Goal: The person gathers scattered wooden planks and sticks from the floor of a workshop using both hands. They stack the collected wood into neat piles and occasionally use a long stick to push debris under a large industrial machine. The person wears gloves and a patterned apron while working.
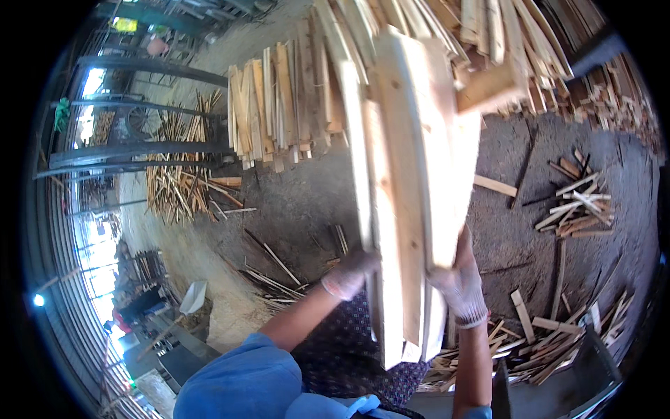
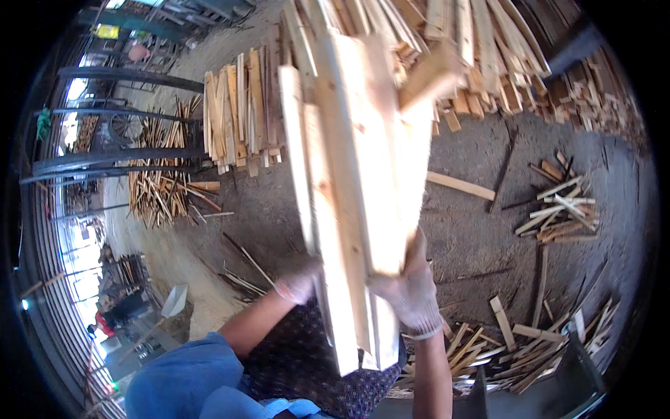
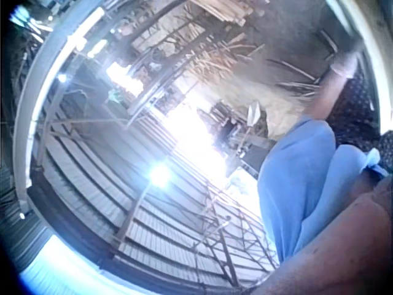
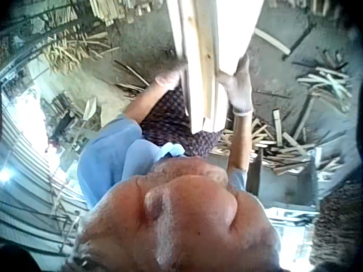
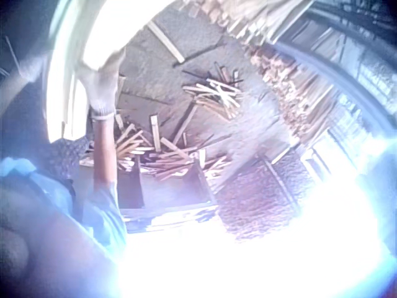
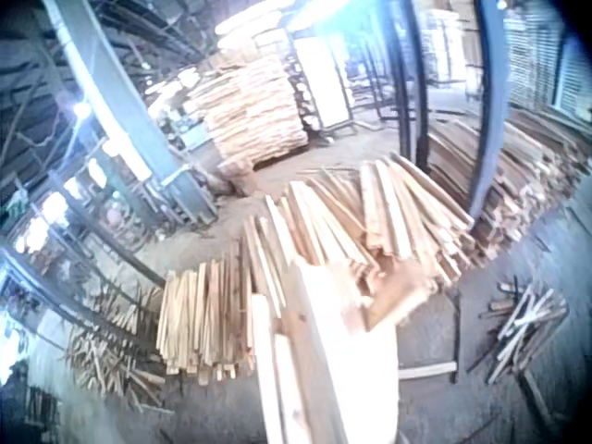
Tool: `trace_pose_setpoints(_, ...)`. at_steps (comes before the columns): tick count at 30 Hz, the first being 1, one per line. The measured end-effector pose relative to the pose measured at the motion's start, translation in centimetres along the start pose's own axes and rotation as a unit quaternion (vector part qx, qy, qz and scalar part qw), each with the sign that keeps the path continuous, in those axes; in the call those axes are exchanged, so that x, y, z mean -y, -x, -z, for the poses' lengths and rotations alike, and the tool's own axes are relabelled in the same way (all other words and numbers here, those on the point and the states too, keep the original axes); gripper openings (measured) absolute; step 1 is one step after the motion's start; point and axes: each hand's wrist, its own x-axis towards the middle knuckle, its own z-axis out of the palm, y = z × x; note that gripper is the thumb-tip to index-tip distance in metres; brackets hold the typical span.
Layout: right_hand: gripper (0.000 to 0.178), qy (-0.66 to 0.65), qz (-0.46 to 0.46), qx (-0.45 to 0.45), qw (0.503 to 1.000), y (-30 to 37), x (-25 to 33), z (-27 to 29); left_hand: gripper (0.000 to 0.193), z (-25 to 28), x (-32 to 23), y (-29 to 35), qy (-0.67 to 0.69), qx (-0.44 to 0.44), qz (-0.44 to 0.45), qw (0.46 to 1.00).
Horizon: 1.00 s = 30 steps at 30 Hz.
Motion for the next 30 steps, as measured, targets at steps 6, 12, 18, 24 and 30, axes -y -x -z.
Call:
trace_pose_setpoints(6,0.099,0.066,-0.038,0.07,0.995,-15.2,10.4,-13.4,0.079,11.2,-14.8,-4.2,0.014,-0.067,-0.199,0.978)
trace_pose_setpoints(12,0.112,0.182,-0.053,0.145,0.971,-33.4,11.8,-24.0,0.058,22.5,-28.2,-14.1,-0.167,-0.241,-0.256,0.921)
trace_pose_setpoints(18,0.109,0.53,0.087,-0.015,0.843,-43.1,4.9,-27.2,0.072,31.9,-32.9,-29.1,-0.242,-0.256,-0.07,0.933)
trace_pose_setpoints(24,0.103,0.648,0.049,0.241,0.721,-41.4,-0.1,-29.5,0.082,38.6,-31.2,-29.2,-0.374,-0.318,-0.044,0.87)
trace_pose_setpoints(30,0.08,0.585,0.145,0.159,0.782,-42.5,-2.2,-26.2,0.089,34.2,-28.3,-26.5,-0.381,-0.357,-0.107,0.846)
